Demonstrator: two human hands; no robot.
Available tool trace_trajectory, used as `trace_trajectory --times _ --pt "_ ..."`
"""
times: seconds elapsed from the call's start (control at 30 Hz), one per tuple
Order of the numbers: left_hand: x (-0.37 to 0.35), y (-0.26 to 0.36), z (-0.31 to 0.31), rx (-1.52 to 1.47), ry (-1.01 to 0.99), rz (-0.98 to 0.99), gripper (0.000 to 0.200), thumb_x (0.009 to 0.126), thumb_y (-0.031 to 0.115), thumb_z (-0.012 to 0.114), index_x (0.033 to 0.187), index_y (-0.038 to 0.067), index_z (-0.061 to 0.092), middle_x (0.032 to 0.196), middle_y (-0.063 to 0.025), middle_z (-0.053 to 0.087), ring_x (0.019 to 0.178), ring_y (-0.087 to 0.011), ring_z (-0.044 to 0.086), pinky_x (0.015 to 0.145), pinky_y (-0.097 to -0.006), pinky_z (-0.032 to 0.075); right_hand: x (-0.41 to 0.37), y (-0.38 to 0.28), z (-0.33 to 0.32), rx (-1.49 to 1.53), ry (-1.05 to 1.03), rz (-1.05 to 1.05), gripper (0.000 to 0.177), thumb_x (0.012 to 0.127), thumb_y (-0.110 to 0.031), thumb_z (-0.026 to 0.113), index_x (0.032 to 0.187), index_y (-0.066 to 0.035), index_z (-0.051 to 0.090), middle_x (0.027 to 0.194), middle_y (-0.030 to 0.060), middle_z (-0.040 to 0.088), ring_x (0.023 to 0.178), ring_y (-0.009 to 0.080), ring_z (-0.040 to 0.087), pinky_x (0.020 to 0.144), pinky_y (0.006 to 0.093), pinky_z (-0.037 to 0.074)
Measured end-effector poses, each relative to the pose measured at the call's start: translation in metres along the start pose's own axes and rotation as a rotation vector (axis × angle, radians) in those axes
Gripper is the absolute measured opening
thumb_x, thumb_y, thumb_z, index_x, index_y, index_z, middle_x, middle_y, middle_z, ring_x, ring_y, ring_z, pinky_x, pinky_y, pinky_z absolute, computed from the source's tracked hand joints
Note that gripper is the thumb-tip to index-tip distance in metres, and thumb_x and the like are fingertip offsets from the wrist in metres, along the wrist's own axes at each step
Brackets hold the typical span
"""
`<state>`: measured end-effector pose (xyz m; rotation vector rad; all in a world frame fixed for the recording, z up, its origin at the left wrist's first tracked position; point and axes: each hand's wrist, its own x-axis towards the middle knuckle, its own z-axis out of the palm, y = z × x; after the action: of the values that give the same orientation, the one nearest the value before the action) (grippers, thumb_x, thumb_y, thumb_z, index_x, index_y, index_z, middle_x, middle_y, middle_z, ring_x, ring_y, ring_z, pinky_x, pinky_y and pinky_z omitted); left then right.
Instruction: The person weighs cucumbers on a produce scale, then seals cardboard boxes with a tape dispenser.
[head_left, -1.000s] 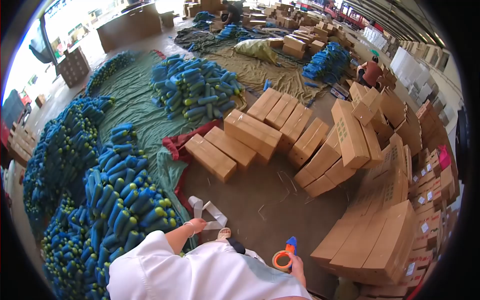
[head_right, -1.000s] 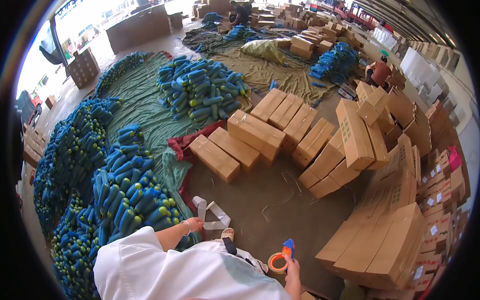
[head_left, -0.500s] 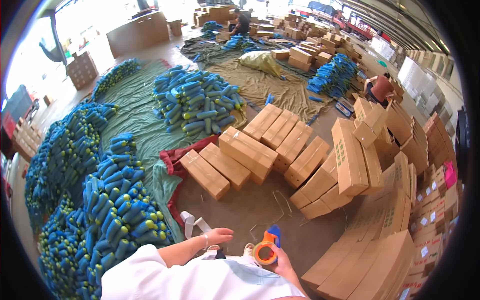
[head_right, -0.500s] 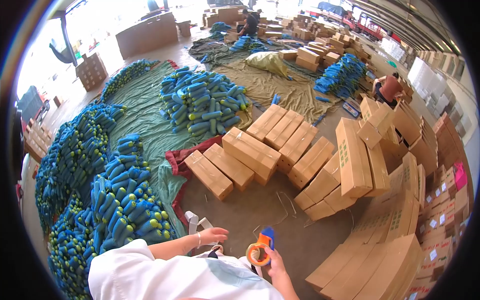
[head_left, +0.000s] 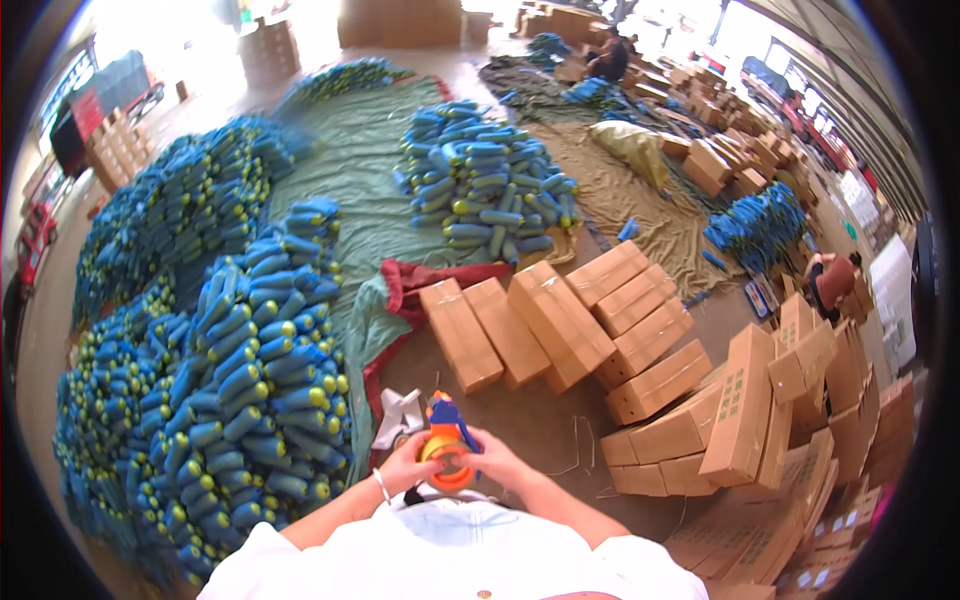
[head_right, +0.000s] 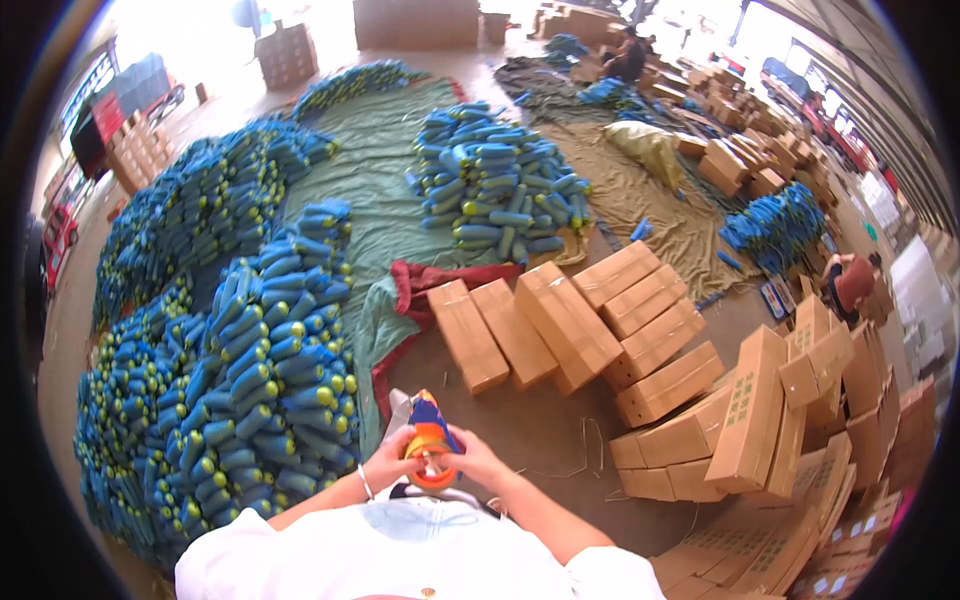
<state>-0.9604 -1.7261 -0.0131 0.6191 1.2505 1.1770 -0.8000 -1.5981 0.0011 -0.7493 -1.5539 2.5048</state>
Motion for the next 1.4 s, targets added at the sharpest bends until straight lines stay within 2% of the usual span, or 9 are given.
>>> trace_trajectory --times 0.13,0.2,0.33,0.43,0.67,1.1,1.23,1.3,1.4 --pt "0.002 0.004 -0.046 -0.016 0.126 0.144 0.061 0.077 0.008 0.070 0.129 -0.001 0.039 0.115 -0.0091 0.055 0.105 -0.0156 0.054 0.091 -0.0296 0.045 0.056 -0.025 0.028 -0.088 -0.042 -0.072 0.061 0.072 0.002 0.059 0.131 0.001 0.041 0.117 0.0071 0.054 0.106 0.0120 0.052 0.091 0.0258 0.043" --pt "0.010 -0.006 -0.075 0.096 0.178 0.142 0.069 0.074 0.023 0.074 0.128 -0.003 0.039 0.112 -0.0122 0.058 0.103 -0.0178 0.055 0.089 -0.0300 0.045 0.089 0.010 0.014 -0.237 0.023 0.091 0.061 0.071 0.000 0.059 0.131 -0.001 0.043 0.111 0.0074 0.059 0.103 0.0136 0.054 0.089 0.0263 0.044" --pt "-0.003 0.046 -0.095 0.421 0.323 0.072 0.072 0.073 0.040 0.071 0.126 0.002 0.042 0.104 -0.0196 0.061 0.096 -0.0299 0.061 0.084 -0.0357 0.047 0.126 -0.021 0.046 -0.807 0.107 -0.033 0.053 0.071 -0.011 0.069 0.121 -0.010 0.053 0.102 0.0153 0.065 0.098 0.0297 0.062 0.082 0.0343 0.048" --pt "-0.002 0.037 -0.109 0.370 0.316 0.104 0.081 0.074 0.050 0.068 0.130 0.000 0.038 0.111 -0.0207 0.059 0.103 -0.0304 0.059 0.088 -0.0348 0.045 0.143 -0.029 0.055 -0.778 0.093 -0.004 0.048 0.073 -0.012 0.069 0.119 -0.010 0.054 0.101 0.0137 0.065 0.095 0.0282 0.063 0.082 0.0339 0.048" --pt "-0.005 0.053 -0.146 -0.020 0.317 0.180 0.070 0.089 0.035 0.059 0.138 -0.003 0.026 0.130 -0.0127 0.046 0.118 -0.0187 0.046 0.098 -0.0307 0.039 0.215 -0.047 0.063 -0.821 -0.103 0.014 0.040 0.076 -0.005 0.062 0.116 -0.008 0.056 0.096 0.0121 0.065 0.090 0.0218 0.063 0.080 0.0303 0.047" --pt "0.092 0.107 -0.206 -0.599 0.515 0.256 0.059 0.093 0.027 0.054 0.141 0.004 0.028 0.117 -0.0073 0.050 0.111 -0.0147 0.050 0.095 -0.0305 0.043 0.370 -0.130 0.026 -0.374 -0.112 0.150 0.025 0.085 -0.002 0.052 0.109 0.000 0.057 0.099 0.0059 0.063 0.091 0.0156 0.062 0.079 0.0282 0.050" --pt "0.132 0.110 -0.210 -0.331 0.732 0.312 0.051 0.091 0.030 0.054 0.134 0.006 0.040 0.113 -0.0076 0.054 0.107 -0.0181 0.054 0.089 -0.0291 0.045 0.422 -0.187 -0.018 -0.033 -0.327 0.258 0.035 0.093 -0.023 0.047 0.122 -0.003 0.049 0.102 0.0135 0.063 0.089 0.0271 0.064 0.077 0.0377 0.052" --pt "0.128 0.120 -0.211 0.215 0.815 0.022 0.054 0.087 0.030 0.058 0.132 0.006 0.042 0.116 -0.0113 0.055 0.106 -0.0234 0.055 0.090 -0.0314 0.044 0.462 -0.214 -0.038 0.093 -0.507 0.239 0.042 0.094 -0.031 0.044 0.125 -0.003 0.046 0.103 0.0164 0.063 0.092 0.0318 0.062 0.080 0.0419 0.051" --pt "0.115 0.097 -0.189 0.318 1.019 -0.211 0.056 0.084 0.032 0.059 0.131 0.006 0.043 0.122 -0.0161 0.052 0.110 -0.0317 0.052 0.095 -0.0380 0.041 0.506 -0.296 -0.017 0.267 -0.733 0.197 0.046 0.092 -0.036 0.048 0.124 -0.002 0.048 0.110 0.0196 0.058 0.099 0.0328 0.058 0.089 0.0473 0.046"
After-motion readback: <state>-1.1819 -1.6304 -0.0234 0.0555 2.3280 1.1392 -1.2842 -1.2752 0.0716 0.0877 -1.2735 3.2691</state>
